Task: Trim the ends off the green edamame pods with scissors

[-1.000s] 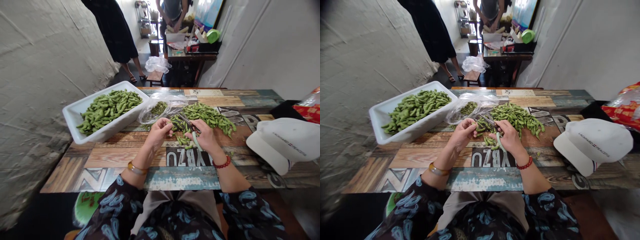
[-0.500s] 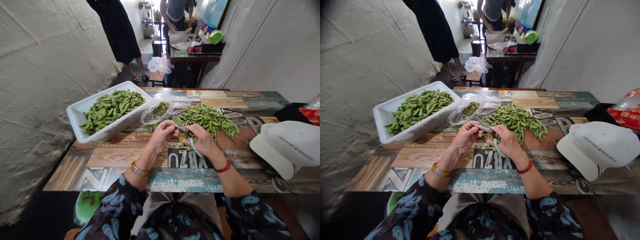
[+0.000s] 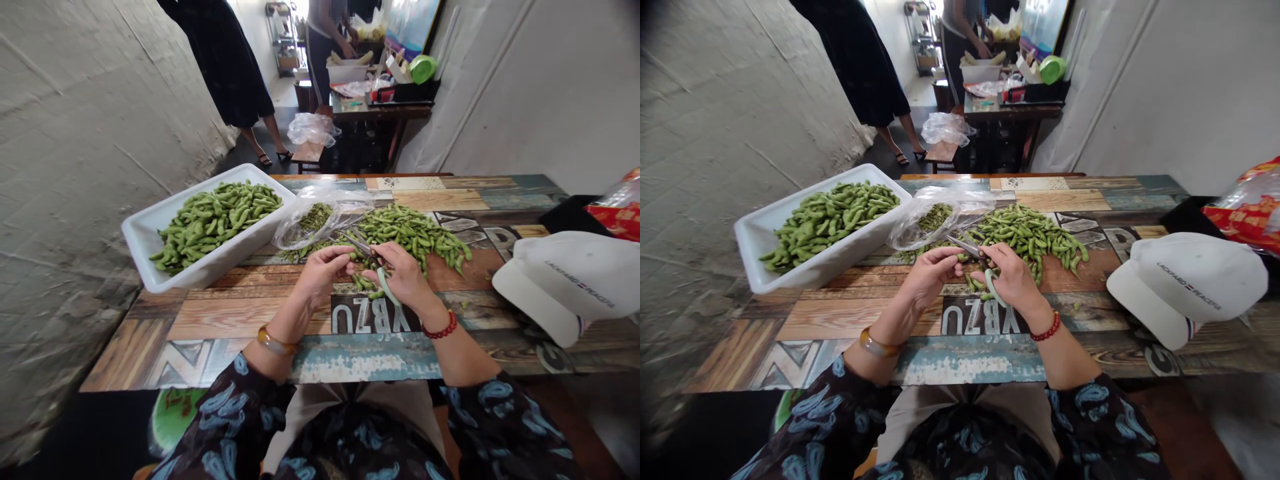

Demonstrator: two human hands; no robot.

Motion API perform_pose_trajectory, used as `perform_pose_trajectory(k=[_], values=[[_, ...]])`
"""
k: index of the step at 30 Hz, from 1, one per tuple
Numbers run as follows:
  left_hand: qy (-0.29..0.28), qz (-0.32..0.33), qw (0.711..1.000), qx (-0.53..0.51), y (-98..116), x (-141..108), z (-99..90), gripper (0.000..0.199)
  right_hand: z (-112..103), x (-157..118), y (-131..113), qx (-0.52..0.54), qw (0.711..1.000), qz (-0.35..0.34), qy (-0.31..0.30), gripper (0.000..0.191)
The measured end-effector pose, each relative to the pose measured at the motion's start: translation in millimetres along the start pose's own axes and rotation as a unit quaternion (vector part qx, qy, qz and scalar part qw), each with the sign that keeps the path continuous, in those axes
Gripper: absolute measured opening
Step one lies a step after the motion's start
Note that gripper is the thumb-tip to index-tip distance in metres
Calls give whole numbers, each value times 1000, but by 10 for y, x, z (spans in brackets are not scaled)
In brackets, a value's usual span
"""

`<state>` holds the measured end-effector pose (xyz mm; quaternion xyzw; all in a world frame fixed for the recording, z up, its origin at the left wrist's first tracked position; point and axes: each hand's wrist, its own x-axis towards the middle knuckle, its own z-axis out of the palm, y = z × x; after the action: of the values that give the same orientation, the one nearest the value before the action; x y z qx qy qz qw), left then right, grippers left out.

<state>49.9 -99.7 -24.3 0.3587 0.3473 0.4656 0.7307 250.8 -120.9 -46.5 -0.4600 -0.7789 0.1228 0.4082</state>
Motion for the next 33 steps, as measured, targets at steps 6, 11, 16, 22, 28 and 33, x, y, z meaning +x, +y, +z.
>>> perform_pose_trajectory(k=[6,11,16,22,28,33], values=[[22,23,998,-62,30,32,-57,31,4,-6,-79,-8,999,-19,-39,48],[4,17,998,-63,-3,13,-26,33,-13,-4,-107,-33,998,-13,-51,50],[8,22,1000,-11,-6,2,-2,38,-18,-9,-81,-37,998,-20,-41,47],[16,80,993,87,-25,-6,14,33,-17,-10,-92,-37,998,-12,-43,48],[6,80,991,103,-37,-22,44,32,-4,-8,-79,-11,998,-24,-52,49],[6,84,989,121,-33,-33,58,30,-5,-3,-93,-4,998,-24,-55,47]])
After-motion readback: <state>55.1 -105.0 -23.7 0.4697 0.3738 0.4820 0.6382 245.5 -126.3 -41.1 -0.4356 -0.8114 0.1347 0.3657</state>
